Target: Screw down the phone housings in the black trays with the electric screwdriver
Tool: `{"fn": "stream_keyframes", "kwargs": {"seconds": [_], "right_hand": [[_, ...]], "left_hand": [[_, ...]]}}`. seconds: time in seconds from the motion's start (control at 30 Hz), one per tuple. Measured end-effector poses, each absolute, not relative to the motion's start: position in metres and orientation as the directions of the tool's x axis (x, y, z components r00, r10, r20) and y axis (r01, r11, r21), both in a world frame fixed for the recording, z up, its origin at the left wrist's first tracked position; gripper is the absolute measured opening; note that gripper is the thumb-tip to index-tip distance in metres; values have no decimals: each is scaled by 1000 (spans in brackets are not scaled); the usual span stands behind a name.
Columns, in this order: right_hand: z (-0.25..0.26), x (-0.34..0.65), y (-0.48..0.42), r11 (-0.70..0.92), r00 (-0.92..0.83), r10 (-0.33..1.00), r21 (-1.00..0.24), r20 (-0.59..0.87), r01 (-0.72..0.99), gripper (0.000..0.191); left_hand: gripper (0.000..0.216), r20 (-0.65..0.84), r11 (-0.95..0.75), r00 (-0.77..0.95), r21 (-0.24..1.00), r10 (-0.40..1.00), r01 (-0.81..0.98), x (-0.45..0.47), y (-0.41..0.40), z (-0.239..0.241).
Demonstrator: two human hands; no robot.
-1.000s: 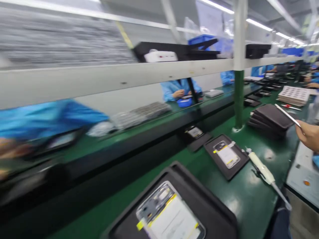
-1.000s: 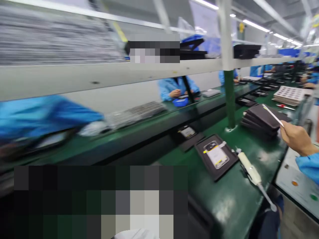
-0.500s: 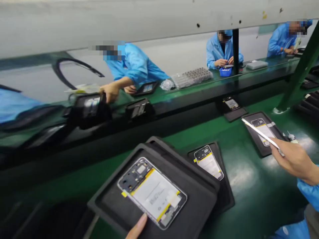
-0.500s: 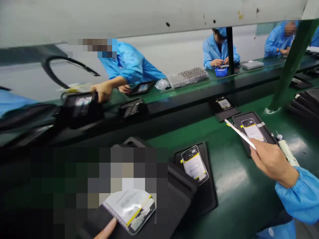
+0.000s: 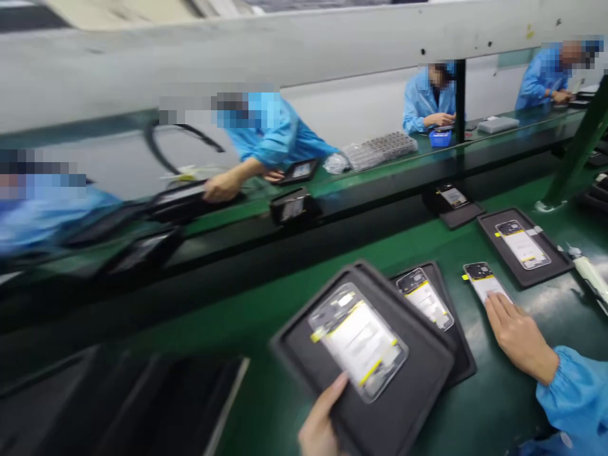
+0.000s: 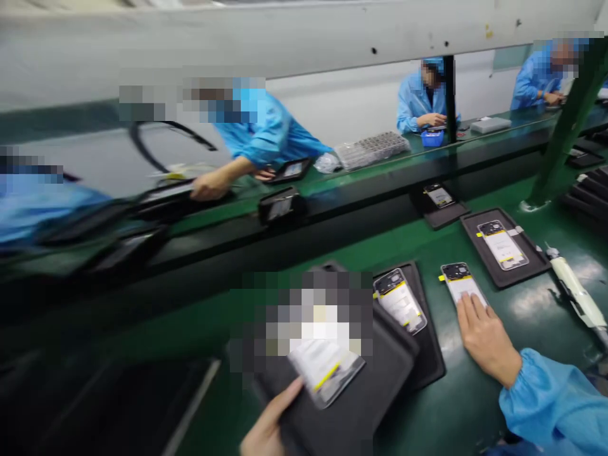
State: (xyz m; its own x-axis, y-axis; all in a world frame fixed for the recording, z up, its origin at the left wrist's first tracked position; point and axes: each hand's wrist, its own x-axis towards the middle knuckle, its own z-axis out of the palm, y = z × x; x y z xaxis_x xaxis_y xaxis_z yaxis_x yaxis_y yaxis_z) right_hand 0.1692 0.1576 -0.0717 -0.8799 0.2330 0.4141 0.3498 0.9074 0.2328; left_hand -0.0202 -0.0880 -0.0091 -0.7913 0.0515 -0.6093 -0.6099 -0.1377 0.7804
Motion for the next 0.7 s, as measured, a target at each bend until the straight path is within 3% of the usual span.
{"fn": "stream_keyframes", "kwargs": {"seconds": [0.07, 0.13, 0.27, 0.33, 0.43, 0.53, 0.6, 0.7], "right_hand": [[-75, 171, 154, 908, -882, 268, 205, 387, 366, 34], [-62, 173, 158, 925, -870, 307, 92, 387, 367, 31], [9, 158, 167, 884, -761, 454, -344, 464, 317, 35], [45, 138, 164, 824, -764, 515, -470, 389, 317, 34], [75, 108, 158, 761, -800, 590, -406, 111, 505, 55], [77, 98, 160, 710, -780, 620, -367, -80, 602, 63], [74, 103, 165, 663, -761, 637, -413, -125, 624, 62], [71, 112, 175, 613, -736, 674, -503, -71, 610, 66]], "left_hand": [[52, -713, -152, -682, 664, 165, -732, -14, -65, -1], [65, -682, -177, -680, 659, 270, -731, -6, -46, 4], [80, -582, -142, -703, 720, 409, -679, 17, -18, 8], [83, -556, -99, -676, 733, 484, -673, 31, -6, 9], [83, -506, -74, -636, 746, 582, -661, 54, 14, 8], [78, -436, -82, -655, 792, 617, -605, 71, 31, 5], [76, -405, -79, -669, 818, 623, -569, 76, 37, 3], [72, -395, -58, -663, 832, 636, -552, 77, 42, 3]]}}
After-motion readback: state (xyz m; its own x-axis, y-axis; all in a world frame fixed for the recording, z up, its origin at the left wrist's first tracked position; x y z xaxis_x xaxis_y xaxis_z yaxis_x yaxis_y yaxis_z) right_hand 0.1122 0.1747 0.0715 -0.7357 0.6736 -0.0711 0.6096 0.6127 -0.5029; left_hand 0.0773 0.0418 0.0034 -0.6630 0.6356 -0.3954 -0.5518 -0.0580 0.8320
